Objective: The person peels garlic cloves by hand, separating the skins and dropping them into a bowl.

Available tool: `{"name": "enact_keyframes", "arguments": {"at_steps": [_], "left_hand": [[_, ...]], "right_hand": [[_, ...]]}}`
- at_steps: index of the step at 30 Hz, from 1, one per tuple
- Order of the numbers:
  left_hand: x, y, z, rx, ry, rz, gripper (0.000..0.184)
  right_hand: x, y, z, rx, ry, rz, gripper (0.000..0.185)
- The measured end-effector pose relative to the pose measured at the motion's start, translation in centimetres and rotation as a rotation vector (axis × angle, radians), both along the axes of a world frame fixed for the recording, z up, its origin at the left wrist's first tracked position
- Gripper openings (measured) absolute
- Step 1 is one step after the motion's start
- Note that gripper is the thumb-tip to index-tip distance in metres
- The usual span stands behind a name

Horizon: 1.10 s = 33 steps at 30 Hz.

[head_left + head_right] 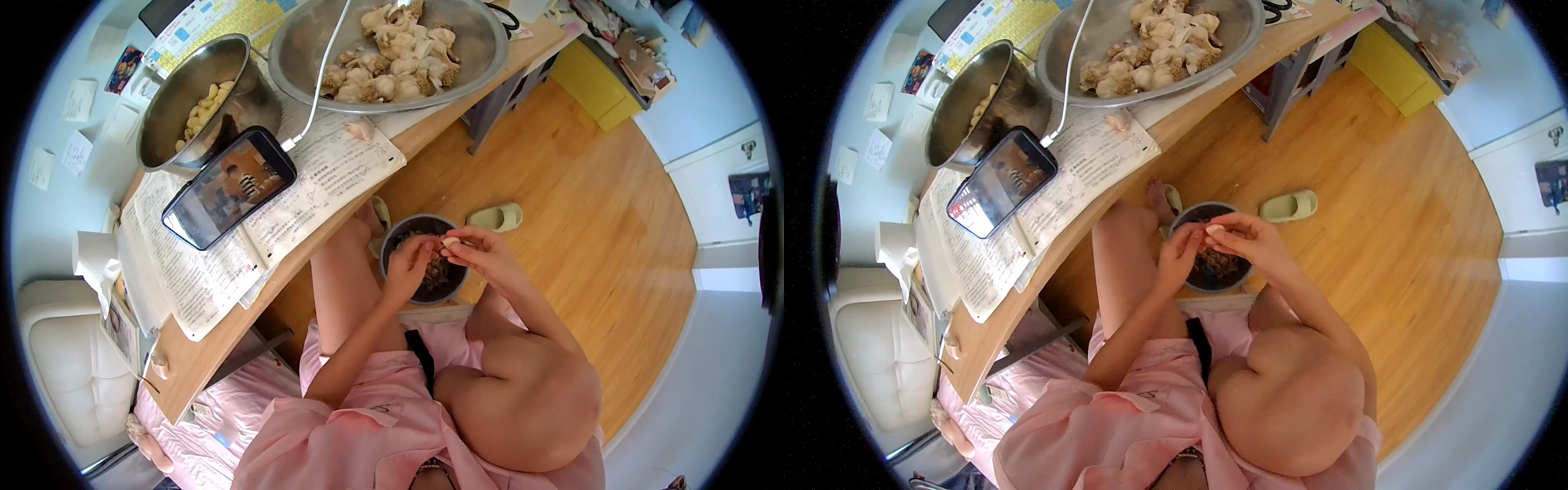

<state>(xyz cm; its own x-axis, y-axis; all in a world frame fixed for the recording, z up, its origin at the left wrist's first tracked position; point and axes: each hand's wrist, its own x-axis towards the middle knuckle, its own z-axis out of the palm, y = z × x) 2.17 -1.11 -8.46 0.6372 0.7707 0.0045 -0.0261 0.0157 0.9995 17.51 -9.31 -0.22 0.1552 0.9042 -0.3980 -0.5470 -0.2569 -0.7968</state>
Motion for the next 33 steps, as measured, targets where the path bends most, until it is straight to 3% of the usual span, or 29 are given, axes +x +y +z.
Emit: {"name": "enact_keyframes", "arguments": {"at_steps": [5, 15, 33], "left_hand": [[-0.2, 0.2, 5.8, 0.001, -0.183, -0.008, 0.021], [-0.6, 0.6, 6.8, 0.0, -0.226, 0.001, 0.012], [-1.8, 1.3, 8.3, -0.082, -0.147, -0.072, 0.004]], "right_hand": [[-0.4, 0.2, 1.0, 0.006, -0.024, 0.015, 0.021], [-0.4, 0.3, 0.7, 0.101, -0.103, -0.008, 0.028], [-0.6, 0.1, 0.9, 0.156, -0.229, -0.024, 0.017]]}}
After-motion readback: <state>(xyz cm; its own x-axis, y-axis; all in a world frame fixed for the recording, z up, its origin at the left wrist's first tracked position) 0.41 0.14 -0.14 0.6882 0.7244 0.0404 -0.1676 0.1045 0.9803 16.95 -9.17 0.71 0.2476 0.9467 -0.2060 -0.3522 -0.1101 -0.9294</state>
